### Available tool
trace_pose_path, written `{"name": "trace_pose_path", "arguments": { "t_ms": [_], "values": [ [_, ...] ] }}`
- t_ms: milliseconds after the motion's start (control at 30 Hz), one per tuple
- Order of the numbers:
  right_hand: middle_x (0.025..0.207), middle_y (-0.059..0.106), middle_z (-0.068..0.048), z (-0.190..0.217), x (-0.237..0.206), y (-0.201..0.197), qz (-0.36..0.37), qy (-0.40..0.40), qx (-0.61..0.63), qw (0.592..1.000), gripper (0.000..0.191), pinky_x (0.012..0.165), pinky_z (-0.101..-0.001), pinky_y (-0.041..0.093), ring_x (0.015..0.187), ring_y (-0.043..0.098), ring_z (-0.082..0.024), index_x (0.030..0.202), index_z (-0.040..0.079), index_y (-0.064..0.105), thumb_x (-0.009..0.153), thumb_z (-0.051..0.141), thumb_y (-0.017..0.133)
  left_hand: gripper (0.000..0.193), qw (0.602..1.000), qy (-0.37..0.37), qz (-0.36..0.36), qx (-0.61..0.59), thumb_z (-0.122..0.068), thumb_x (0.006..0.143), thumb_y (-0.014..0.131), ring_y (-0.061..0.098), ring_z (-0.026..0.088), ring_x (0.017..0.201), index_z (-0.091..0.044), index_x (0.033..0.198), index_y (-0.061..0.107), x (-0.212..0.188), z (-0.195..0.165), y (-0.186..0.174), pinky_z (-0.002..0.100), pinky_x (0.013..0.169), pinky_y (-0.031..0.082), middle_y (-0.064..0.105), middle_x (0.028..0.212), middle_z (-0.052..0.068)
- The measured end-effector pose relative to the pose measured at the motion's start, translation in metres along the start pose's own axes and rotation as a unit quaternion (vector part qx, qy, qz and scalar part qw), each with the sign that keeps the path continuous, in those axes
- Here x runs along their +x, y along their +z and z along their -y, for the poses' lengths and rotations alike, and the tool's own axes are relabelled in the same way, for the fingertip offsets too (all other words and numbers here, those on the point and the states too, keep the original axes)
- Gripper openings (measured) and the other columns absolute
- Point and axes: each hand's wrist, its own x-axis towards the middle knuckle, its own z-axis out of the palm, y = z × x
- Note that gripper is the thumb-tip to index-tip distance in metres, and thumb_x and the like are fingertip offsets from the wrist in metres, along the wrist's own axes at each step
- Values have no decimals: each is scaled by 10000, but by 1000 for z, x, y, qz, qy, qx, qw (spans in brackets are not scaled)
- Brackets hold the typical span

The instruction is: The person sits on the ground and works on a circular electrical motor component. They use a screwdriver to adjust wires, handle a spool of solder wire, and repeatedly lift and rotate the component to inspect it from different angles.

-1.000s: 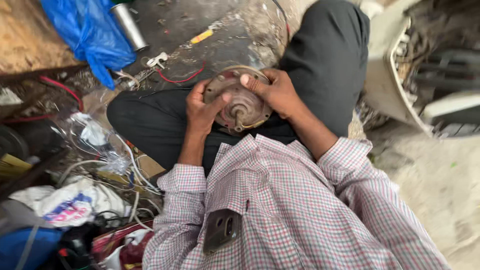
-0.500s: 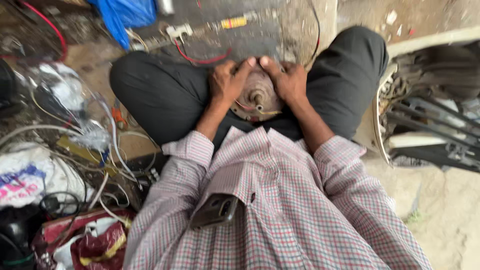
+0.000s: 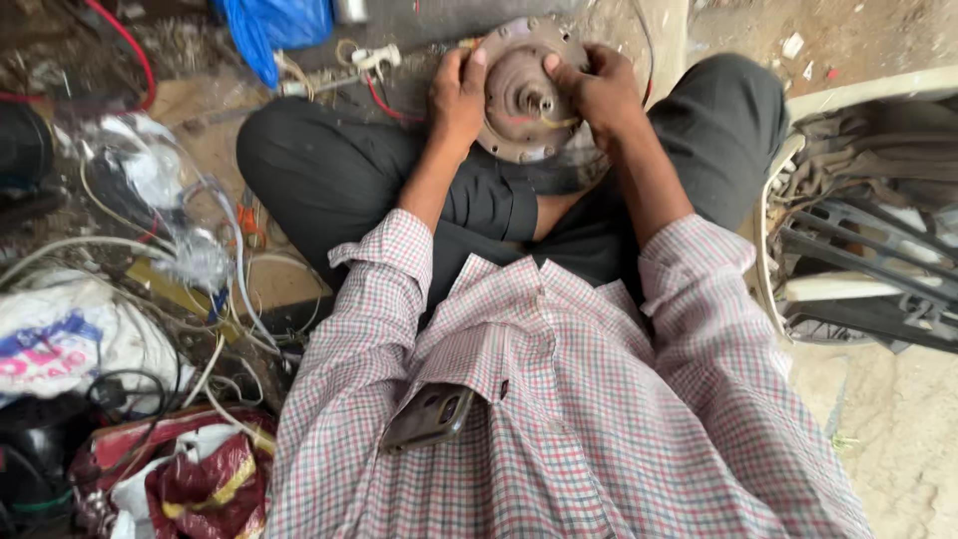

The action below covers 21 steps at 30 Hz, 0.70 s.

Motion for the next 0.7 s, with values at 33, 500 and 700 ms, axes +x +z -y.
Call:
{"name": "trace_pose_path", "arguments": {
  "t_ms": [33,500,700],
  "values": [
    [1096,747,-136,2,13,0,-5,-36,37,999,637,803,-307,624,937,741,-182,1269,-76,586,840,292,880,324,999,13,3,-46,-283,1036,587,703,338,975,5,1157,672,5,-2,2,416,866,540,733,1052,197],
    [1080,790,-113,-11,52,-5,9,-172,-8,985,433,812,-279,613,927,747,-153,1224,-64,697,959,224,884,353,1000,6,-19,-15,-237,966,712,794,273,1032,-30,1252,700,29,-13,3,360,939,597,792,1142,176],
    [956,764,-74,-7,48,-8,-27,-104,-72,992,433,694,-261,592,797,714,-119,1139,-54,705,942,290,877,404,936,132,-141,295,-280,940,766,593,435,1165,0,1212,663,45,-29,-57,522,973,509,625,1241,254]
  ]
}}
